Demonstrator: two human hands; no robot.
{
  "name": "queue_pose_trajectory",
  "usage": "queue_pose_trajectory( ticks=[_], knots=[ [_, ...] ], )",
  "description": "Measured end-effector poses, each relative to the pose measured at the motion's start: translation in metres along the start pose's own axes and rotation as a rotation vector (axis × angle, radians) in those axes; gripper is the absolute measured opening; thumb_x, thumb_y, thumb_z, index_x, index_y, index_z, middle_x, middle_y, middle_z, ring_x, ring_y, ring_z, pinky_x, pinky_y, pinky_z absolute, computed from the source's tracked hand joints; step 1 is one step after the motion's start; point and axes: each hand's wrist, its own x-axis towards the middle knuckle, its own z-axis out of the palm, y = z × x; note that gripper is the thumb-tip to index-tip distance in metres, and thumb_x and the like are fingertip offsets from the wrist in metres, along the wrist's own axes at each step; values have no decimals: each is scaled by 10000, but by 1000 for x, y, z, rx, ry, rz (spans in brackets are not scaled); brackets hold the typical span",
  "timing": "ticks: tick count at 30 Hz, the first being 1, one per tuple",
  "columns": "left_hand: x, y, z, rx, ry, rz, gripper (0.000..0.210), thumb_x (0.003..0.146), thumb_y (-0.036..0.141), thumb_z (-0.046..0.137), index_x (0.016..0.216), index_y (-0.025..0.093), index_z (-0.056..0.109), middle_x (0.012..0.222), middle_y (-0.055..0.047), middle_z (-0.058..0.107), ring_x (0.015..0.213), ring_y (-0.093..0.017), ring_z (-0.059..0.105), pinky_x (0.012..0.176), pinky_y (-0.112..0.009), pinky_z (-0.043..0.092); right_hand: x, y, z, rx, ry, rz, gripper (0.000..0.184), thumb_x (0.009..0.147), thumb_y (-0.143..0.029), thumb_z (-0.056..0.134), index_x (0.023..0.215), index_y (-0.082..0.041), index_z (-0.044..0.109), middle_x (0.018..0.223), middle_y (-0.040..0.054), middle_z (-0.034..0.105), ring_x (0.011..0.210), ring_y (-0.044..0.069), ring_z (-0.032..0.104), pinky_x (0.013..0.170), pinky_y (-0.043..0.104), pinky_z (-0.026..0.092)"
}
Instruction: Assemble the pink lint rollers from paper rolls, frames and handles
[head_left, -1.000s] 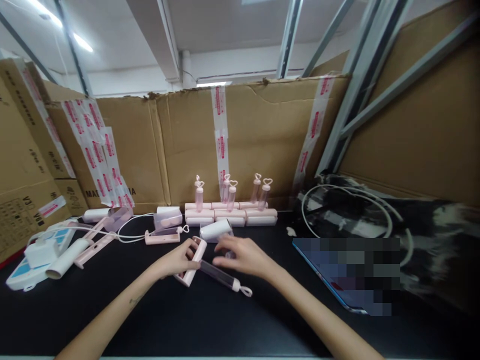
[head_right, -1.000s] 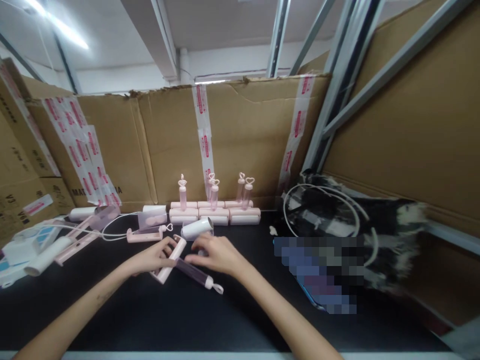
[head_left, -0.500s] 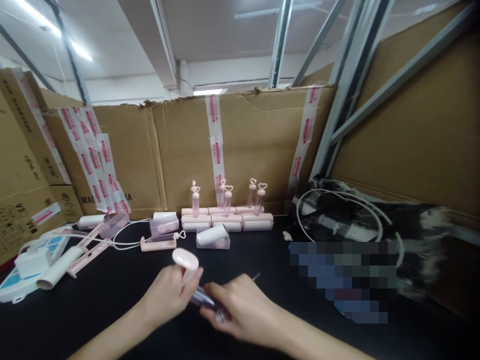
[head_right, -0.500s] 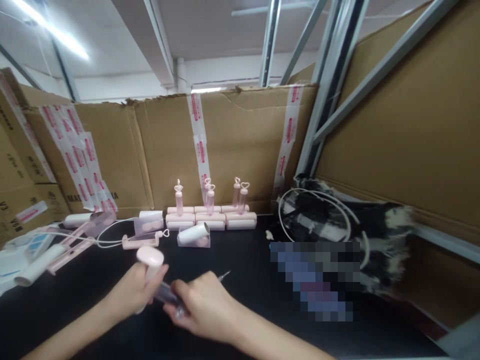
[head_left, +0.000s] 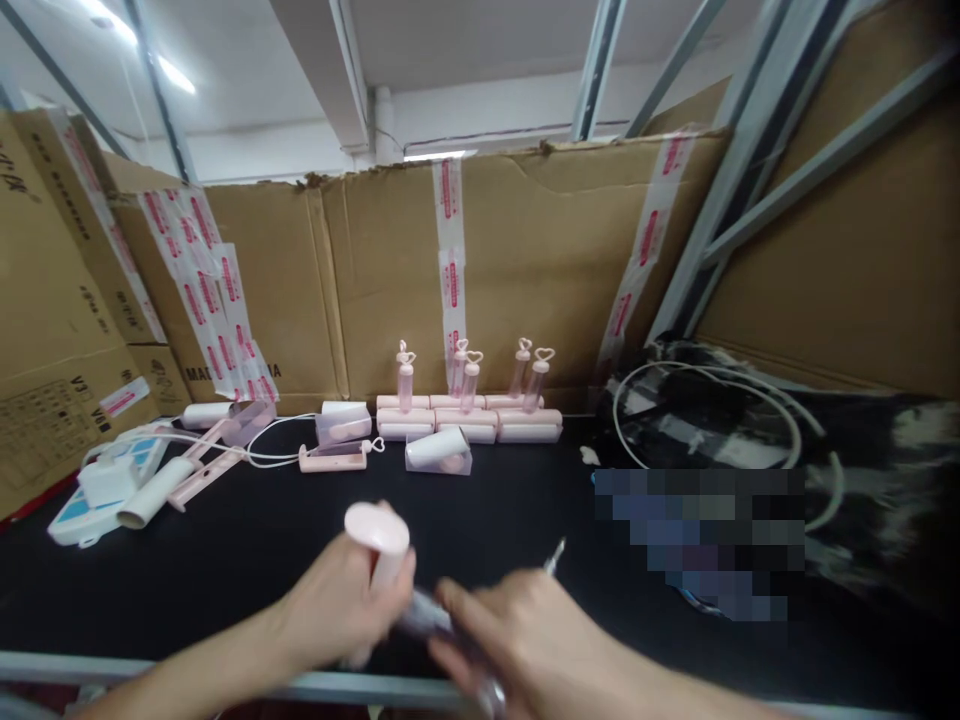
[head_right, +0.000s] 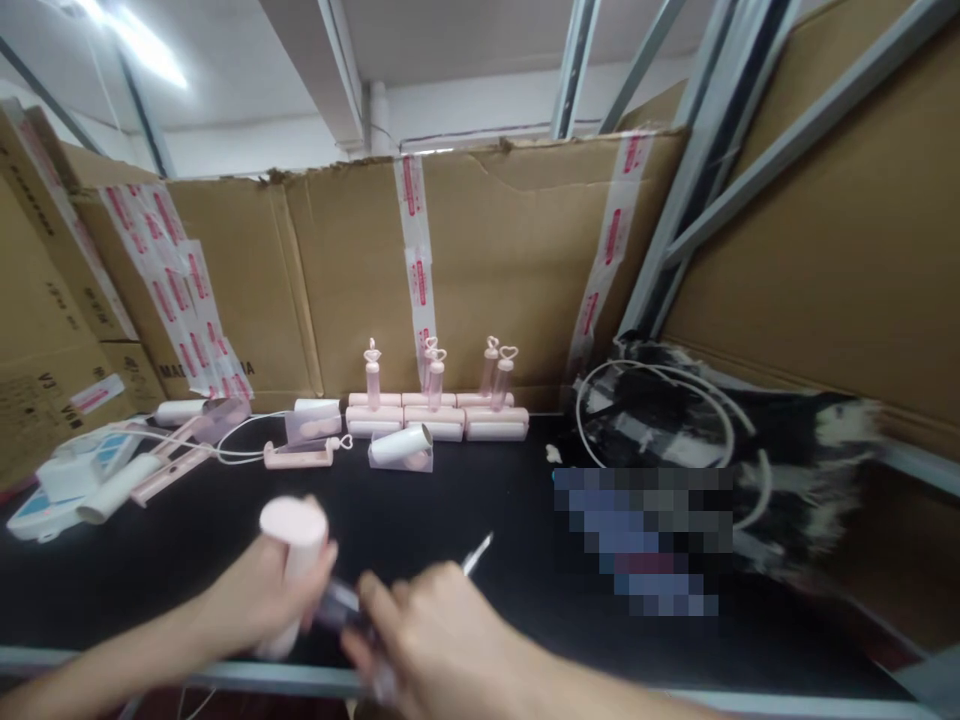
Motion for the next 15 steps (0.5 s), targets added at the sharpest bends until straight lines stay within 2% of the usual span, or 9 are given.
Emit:
queue_pose_trajectory(
  ticks=[2,3,6,8,12,15],
  knots=[
    [26,2,-8,75,185,196,206,795,337,472,648,215,549,550,-2,552,532,-155,534,609,-287,468,14,9,-4,-7,23,75,292,892,-333,354,935,-159,585,607,66,634,436,144,525,428,262,218],
    [37,1,-12,95,230,289,185,779,321,495,636,214,541,575,-12,557,564,-162,543,644,-298,471,20,14,-7,33,11,81,288,886,-355,371,888,-165,588,573,45,609,434,133,509,433,251,226],
    [59,-8,-23,113,228,503,196,747,320,526,579,220,508,535,-6,521,520,-157,513,602,-308,468,37,26,-24,219,-39,70,279,848,-383,443,712,-175,570,507,-15,516,417,90,433,428,215,250],
    [71,-12,-29,92,220,556,237,767,350,501,571,217,486,552,-9,520,530,-157,519,586,-305,466,48,36,-37,324,-59,81,281,819,-392,481,681,-164,572,527,-27,501,432,78,414,425,199,265],
    [98,-2,-41,165,365,605,243,814,378,475,662,189,496,664,-15,546,620,-148,542,646,-283,460,70,58,-63,397,-124,146,285,751,-414,552,704,-135,591,518,-28,512,453,87,452,435,194,307],
    [119,18,-46,255,376,746,293,837,410,442,647,187,458,639,1,529,595,-129,527,611,-246,443,77,72,-72,717,-241,149,167,730,-283,552,779,-130,598,576,-18,579,496,87,522,470,182,381]
  ],
)
